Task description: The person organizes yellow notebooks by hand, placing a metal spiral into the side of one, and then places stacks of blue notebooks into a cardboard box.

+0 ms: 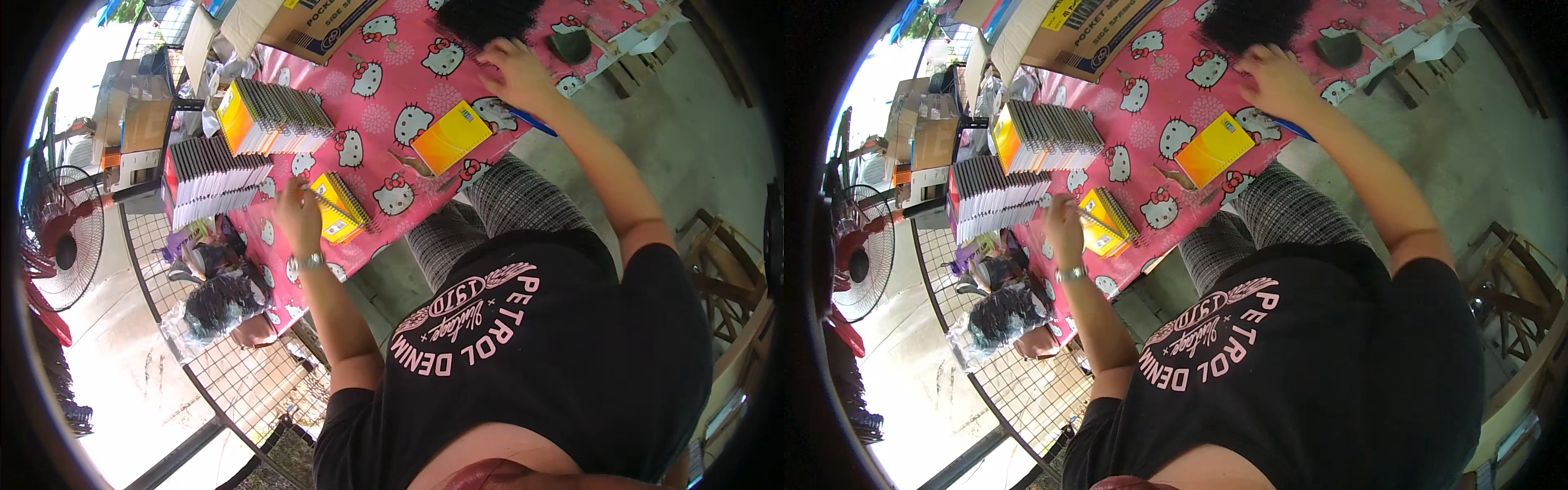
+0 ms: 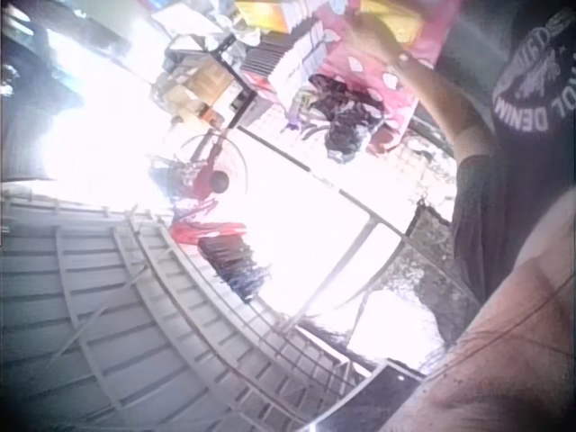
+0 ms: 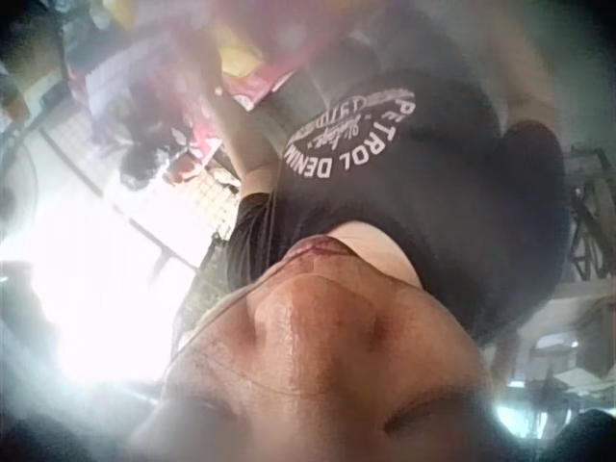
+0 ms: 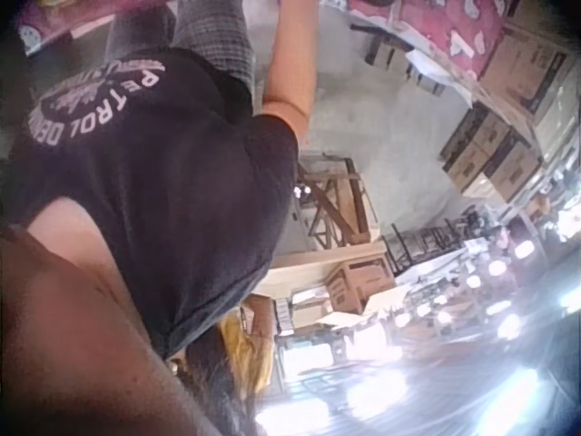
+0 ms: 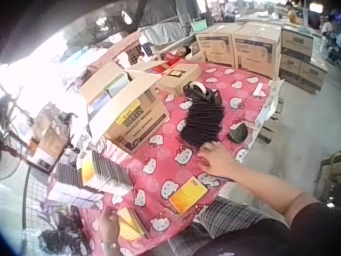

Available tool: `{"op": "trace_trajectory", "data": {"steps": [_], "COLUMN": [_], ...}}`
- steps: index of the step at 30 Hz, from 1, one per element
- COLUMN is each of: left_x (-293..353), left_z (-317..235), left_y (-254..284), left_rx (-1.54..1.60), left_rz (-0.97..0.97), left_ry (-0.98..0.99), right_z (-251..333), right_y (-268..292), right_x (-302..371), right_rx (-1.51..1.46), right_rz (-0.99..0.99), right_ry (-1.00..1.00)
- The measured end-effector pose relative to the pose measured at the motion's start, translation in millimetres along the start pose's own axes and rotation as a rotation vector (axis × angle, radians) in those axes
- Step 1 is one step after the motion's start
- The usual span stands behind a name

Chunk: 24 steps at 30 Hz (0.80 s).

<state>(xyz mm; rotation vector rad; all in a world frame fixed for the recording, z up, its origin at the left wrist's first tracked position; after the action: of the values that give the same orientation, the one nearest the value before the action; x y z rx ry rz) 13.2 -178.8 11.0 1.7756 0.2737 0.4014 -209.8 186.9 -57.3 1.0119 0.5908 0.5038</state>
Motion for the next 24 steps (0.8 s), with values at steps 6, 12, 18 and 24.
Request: {"op": "trace_trajectory", "data": {"steps": [6,12,18,24], "left_x": [-19.6,24.2,27.3,15.5], "left_z": [-40.9,-209.5,-229.6,-226.3], "left_y": [-57.8,-120.8,-156.5,-167.4], "left_rx": [-0.484,0.018,-0.241,-0.416], "left_rz": [-0.059,0.017,-0.007,0.069], "left_ry": [0.026,-0.633,-0.75,-0.805], "right_z": [-19.1,-14.9,-12.4,-15.7], "right_y": [-34.5,-48.1,-46.2,-44.4], "right_x": [-76.8,-89.5,-94.8,-107.3], "right_rx": [0.23,0.424,0.434,0.29], "right_rz": [0.033,0.082,0.139,0.223], "right_ry": [-0.188,-0.135,-0.03,-0.107]}}
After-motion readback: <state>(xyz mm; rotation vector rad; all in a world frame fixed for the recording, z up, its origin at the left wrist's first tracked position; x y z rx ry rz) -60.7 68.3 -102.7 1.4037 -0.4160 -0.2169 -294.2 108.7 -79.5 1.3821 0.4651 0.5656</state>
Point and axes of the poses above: each hand's wrist, its own x-axis away from the middle knuckle, its own y-axis out of the back of the hand, z = x × y, the point moved 9 cm from there along -x, towards the middle knuckle, and after that the axes turned 13 degrees about z, right-handed, at the moved point
